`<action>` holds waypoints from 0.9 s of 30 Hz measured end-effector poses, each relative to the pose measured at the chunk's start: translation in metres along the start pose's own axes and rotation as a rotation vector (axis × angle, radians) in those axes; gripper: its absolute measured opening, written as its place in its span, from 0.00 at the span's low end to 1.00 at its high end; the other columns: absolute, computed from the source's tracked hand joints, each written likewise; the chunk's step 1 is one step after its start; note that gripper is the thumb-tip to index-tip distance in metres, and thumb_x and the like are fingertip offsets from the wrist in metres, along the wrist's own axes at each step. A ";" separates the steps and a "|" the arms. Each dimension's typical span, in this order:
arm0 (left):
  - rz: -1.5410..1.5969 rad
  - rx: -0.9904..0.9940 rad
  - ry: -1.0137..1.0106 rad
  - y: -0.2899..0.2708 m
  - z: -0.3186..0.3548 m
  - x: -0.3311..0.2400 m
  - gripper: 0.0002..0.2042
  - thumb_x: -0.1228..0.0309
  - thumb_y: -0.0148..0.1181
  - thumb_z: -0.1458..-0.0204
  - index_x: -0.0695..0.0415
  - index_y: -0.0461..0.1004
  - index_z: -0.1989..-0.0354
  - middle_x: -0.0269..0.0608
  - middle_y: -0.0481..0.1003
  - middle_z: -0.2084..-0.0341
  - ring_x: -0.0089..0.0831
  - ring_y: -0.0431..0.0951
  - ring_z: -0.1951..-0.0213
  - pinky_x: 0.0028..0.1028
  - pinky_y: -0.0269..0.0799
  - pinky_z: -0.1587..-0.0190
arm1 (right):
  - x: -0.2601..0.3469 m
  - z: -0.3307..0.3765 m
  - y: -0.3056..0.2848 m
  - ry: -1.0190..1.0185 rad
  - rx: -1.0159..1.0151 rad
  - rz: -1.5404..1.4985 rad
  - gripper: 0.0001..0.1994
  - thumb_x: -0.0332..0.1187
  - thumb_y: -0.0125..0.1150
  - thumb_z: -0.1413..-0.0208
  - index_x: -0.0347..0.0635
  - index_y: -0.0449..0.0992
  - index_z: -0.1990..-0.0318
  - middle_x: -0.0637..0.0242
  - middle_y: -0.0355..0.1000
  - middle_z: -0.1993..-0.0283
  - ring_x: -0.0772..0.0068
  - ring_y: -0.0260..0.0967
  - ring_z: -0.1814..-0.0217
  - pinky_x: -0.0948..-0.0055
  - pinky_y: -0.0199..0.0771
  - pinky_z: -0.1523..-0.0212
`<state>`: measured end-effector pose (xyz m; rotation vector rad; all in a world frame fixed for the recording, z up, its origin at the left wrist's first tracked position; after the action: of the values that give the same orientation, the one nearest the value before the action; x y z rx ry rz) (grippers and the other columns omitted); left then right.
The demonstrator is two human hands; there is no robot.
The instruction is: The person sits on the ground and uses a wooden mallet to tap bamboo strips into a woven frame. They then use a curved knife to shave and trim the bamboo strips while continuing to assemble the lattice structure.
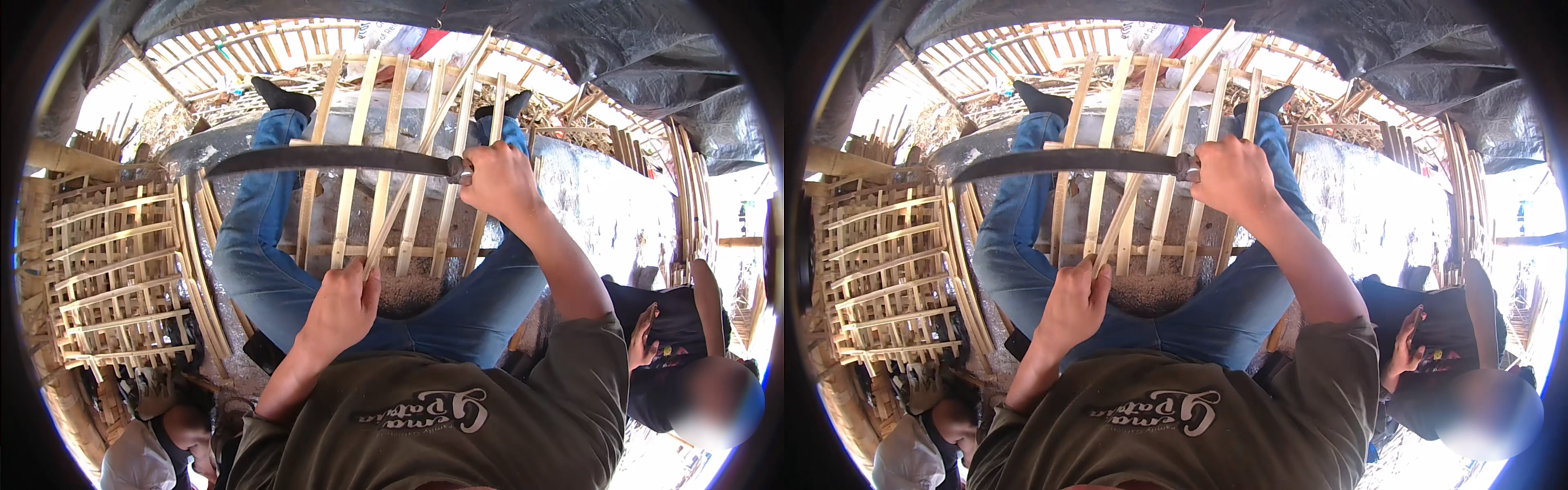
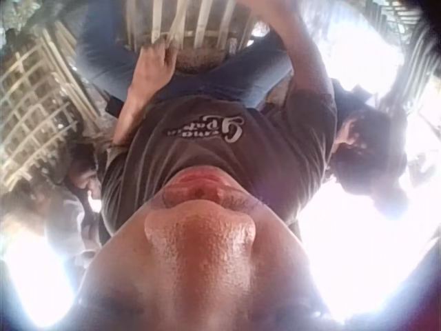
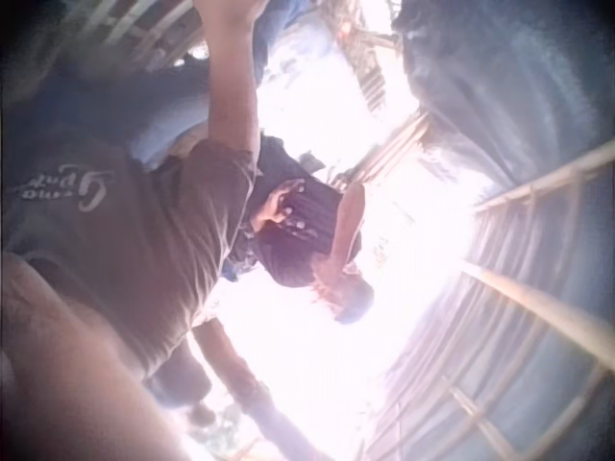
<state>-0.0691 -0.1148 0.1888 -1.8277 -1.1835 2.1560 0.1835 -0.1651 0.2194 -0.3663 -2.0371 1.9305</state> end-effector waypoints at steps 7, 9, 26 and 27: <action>0.047 -0.045 -0.040 -0.016 0.002 -0.001 0.07 0.77 0.54 0.41 0.69 0.67 0.70 0.60 0.68 0.87 0.61 0.72 0.80 0.50 0.66 0.75 | -0.012 -0.029 -0.003 0.074 -0.019 0.014 0.10 0.34 0.66 0.58 0.39 0.80 0.69 0.52 0.78 0.70 0.53 0.80 0.64 0.57 0.83 0.60; 0.027 -0.052 -0.039 -0.020 0.006 -0.001 0.07 0.78 0.52 0.40 0.67 0.66 0.70 0.58 0.68 0.86 0.60 0.72 0.80 0.46 0.63 0.77 | -0.021 -0.038 -0.009 0.116 -0.022 0.054 0.10 0.34 0.65 0.56 0.39 0.80 0.67 0.52 0.78 0.68 0.54 0.81 0.62 0.56 0.83 0.58; 0.021 -0.078 0.010 -0.006 0.012 0.019 0.09 0.75 0.54 0.39 0.68 0.67 0.70 0.60 0.69 0.85 0.62 0.72 0.78 0.49 0.64 0.75 | -0.013 -0.038 0.024 0.204 0.158 -0.145 0.09 0.33 0.60 0.51 0.42 0.81 0.63 0.54 0.78 0.68 0.55 0.80 0.64 0.57 0.82 0.55; 0.006 -0.074 0.015 -0.005 0.012 0.021 0.08 0.75 0.54 0.40 0.68 0.67 0.69 0.60 0.69 0.85 0.62 0.72 0.78 0.50 0.65 0.74 | -0.006 -0.036 0.026 0.134 0.135 -0.106 0.10 0.33 0.61 0.53 0.41 0.81 0.64 0.53 0.78 0.68 0.53 0.80 0.65 0.56 0.82 0.56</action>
<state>-0.0881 -0.1064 0.1749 -1.8745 -1.2723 2.1257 0.2021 -0.1331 0.1949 -0.3387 -1.7949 1.9124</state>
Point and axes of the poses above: each hand's wrist, its own z-axis away from the middle knuckle, its own y-axis out of the palm, x = y × z, the point moved 6 cm from there along -z, towards the middle knuckle
